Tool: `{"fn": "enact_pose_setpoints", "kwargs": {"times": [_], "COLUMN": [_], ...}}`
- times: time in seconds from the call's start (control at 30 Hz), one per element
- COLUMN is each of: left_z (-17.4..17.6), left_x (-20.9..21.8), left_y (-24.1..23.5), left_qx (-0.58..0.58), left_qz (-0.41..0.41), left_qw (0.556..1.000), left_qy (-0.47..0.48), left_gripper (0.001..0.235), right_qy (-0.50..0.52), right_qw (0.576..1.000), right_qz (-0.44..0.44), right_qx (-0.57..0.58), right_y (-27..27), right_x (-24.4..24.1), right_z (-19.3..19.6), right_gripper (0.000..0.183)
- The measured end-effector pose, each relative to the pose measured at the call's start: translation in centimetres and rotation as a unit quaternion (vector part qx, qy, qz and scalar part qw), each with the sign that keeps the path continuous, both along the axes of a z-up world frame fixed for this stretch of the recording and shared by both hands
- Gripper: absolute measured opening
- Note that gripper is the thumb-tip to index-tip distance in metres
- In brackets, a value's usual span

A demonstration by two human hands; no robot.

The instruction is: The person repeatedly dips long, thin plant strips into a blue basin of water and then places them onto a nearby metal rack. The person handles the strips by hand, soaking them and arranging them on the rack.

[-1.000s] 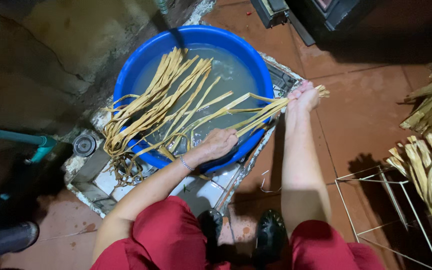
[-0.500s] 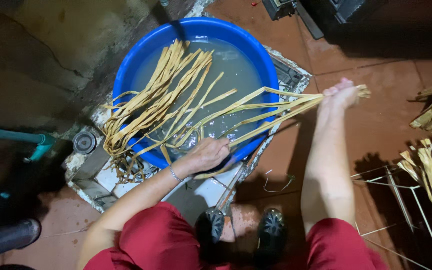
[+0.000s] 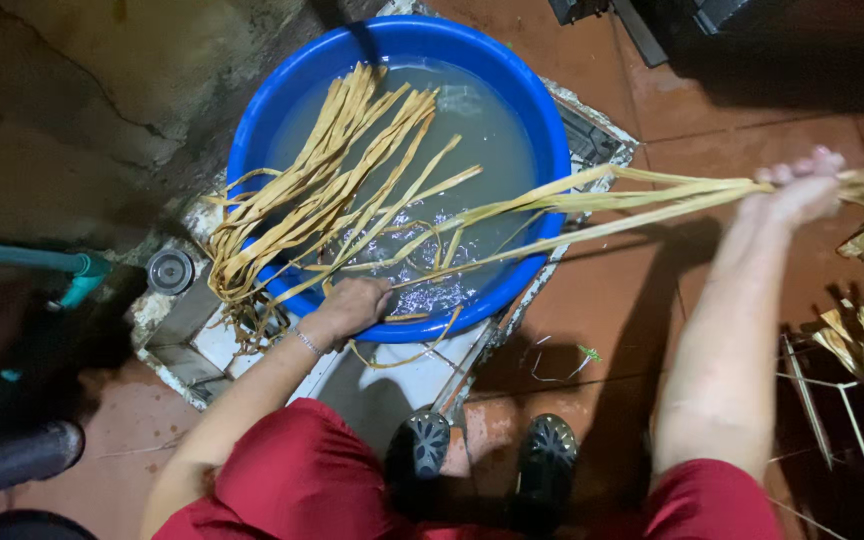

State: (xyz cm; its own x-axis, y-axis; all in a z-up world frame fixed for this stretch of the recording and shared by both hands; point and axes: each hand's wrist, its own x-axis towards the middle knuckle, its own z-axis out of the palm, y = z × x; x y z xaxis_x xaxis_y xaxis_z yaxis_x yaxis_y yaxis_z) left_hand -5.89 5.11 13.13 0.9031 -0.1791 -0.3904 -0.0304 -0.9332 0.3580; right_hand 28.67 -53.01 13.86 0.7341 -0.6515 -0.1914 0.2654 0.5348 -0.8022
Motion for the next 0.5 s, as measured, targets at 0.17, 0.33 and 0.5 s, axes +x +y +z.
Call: {"fn": "enact_pose_setpoints", "kwargs": {"times": [0.17, 0.33, 0.5], "left_z": [-3.4, -4.3, -9.0], "left_x": [1.6, 6.9, 11.5], "left_y": [2.3, 3.1, 2.7], "left_qx": [0.134, 0.031, 0.024], "left_qz": [0.004, 0.099, 0.102], "left_qw": [0.988, 0.988, 0.953], "left_qy": [0.073, -0.119, -0.285], "left_gripper": [0.023, 0.023, 0.028], "right_qy": [-0.062, -0.085, 0.111], "right_qw": [0.985, 0.939, 0.867], "right_qz": [0.093, 0.294, 0.481], "right_qx": [-0.131, -0.160, -0.061], "right_y": [15.6, 28.4, 34.3], "right_x": [-6.1, -13.1, -18.2], "right_z": [4.4, 3.4, -1.9], "right_gripper": [0.044, 0.023, 0.017]}}
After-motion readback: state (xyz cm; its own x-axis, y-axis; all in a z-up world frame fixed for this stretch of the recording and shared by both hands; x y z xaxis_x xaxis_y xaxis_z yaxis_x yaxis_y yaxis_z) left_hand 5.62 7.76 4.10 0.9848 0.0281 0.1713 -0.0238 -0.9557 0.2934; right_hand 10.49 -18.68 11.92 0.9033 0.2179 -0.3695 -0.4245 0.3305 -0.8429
